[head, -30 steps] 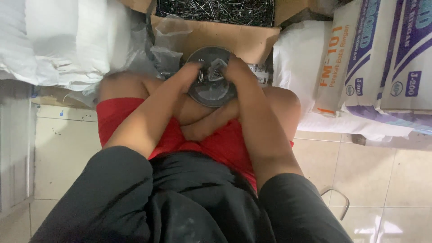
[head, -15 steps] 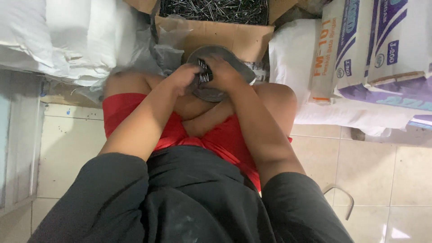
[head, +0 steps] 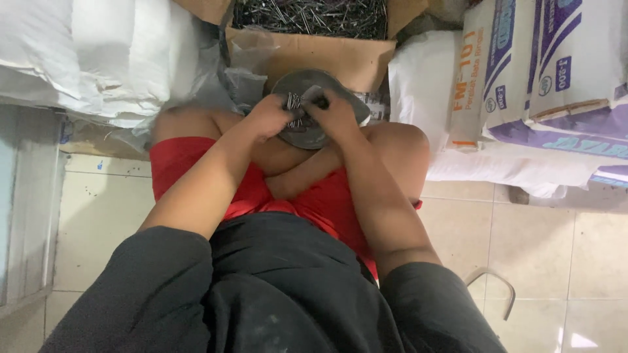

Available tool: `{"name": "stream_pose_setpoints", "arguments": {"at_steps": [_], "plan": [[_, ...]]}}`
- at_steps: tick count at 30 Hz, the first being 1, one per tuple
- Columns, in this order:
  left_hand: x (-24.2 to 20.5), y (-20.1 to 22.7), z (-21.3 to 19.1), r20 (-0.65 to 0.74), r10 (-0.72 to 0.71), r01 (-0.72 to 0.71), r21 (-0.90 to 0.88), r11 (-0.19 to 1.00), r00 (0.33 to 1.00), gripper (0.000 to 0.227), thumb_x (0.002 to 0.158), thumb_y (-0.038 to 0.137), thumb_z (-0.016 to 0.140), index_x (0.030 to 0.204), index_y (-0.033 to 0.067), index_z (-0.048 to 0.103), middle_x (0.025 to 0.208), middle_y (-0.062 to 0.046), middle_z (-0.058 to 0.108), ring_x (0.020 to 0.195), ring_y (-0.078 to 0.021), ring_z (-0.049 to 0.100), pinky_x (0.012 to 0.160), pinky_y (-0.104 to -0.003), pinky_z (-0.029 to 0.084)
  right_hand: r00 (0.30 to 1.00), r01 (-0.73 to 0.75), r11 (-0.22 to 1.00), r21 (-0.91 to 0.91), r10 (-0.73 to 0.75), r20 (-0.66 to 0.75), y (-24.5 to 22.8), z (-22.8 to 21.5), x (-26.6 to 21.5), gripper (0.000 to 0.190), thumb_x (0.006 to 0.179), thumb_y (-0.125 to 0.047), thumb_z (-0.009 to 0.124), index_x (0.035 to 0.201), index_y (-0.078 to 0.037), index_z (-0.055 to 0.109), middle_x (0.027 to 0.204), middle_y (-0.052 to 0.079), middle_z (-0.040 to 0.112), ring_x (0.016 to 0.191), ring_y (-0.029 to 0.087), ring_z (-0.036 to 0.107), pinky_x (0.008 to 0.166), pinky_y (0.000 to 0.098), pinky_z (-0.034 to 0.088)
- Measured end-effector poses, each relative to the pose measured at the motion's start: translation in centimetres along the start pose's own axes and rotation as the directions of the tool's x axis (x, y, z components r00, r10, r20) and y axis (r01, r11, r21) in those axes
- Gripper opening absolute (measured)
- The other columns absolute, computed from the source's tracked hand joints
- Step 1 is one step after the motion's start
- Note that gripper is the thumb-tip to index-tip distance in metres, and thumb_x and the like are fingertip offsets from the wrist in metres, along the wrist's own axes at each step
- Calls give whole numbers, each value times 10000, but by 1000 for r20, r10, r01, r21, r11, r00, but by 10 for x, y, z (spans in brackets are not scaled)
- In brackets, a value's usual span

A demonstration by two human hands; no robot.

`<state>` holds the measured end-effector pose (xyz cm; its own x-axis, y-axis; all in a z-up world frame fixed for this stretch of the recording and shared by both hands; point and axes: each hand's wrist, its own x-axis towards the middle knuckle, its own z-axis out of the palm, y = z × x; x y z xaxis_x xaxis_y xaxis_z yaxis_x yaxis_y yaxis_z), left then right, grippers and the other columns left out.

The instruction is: Organizing metal nails by picking them from a box and placing them into a circular metal holder.

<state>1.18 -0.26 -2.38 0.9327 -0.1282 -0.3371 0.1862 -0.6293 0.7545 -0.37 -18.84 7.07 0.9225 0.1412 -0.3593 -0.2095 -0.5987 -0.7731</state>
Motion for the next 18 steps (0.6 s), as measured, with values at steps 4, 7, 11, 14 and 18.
{"name": "stream_pose_setpoints", "arguments": {"at_steps": [4, 7, 11, 14, 18], "plan": [[-25, 27, -19, -5, 59, -58, 98, 993, 998, 341, 802, 438, 749, 866, 109, 687, 778, -58, 660, 770, -257, 693, 642, -401, 487, 999, -20, 999, 35, 19, 31, 27, 10, 22, 800, 867, -600, 748, 1408, -32, 592, 1321, 248, 647, 1288, 400, 602, 1085, 513, 512], [-33, 37, -25, 16, 77, -78, 70, 994, 997, 365, 799, 325, 749, 965, 2, 712, 869, -172, 690, 862, -358, 705, 711, -473, 519, 996, -41, 999, 21, 39, 77, 8, 5, 18, 818, 864, -566, 742, 1426, 4, 571, 1371, 265, 619, 1326, 409, 572, 1122, 515, 476], [-45, 56, -31, -27, 30, -31, -15, 999, 999, 330, 789, 303, 742, 899, -5, 699, 812, -171, 655, 825, -350, 703, 681, -444, 493, 993, -75, 997, -22, 76, 93, 12, 7, 27, 719, 923, -492, 658, 1430, 11, 575, 1399, 246, 609, 1355, 398, 551, 1156, 506, 443], [-41, 53, -28, -17, 37, -38, -30, 999, 999, 369, 800, 318, 738, 926, -26, 700, 874, -200, 674, 887, -390, 699, 721, -475, 506, 996, -26, 998, -50, 30, 83, 19, 11, 37, 647, 961, -459, 619, 1405, 12, 596, 1389, 275, 601, 1351, 437, 539, 1143, 542, 449], [-31, 39, -27, -60, -6, 1, -71, 997, 998, 250, 808, 274, 730, 814, 37, 648, 703, -88, 607, 678, -252, 639, 596, -352, 491, 991, -25, 999, -37, 30, 130, -8, 1, 20, 804, 887, -550, 660, 1417, 49, 573, 1410, 298, 585, 1374, 453, 516, 1173, 535, 415]]}}
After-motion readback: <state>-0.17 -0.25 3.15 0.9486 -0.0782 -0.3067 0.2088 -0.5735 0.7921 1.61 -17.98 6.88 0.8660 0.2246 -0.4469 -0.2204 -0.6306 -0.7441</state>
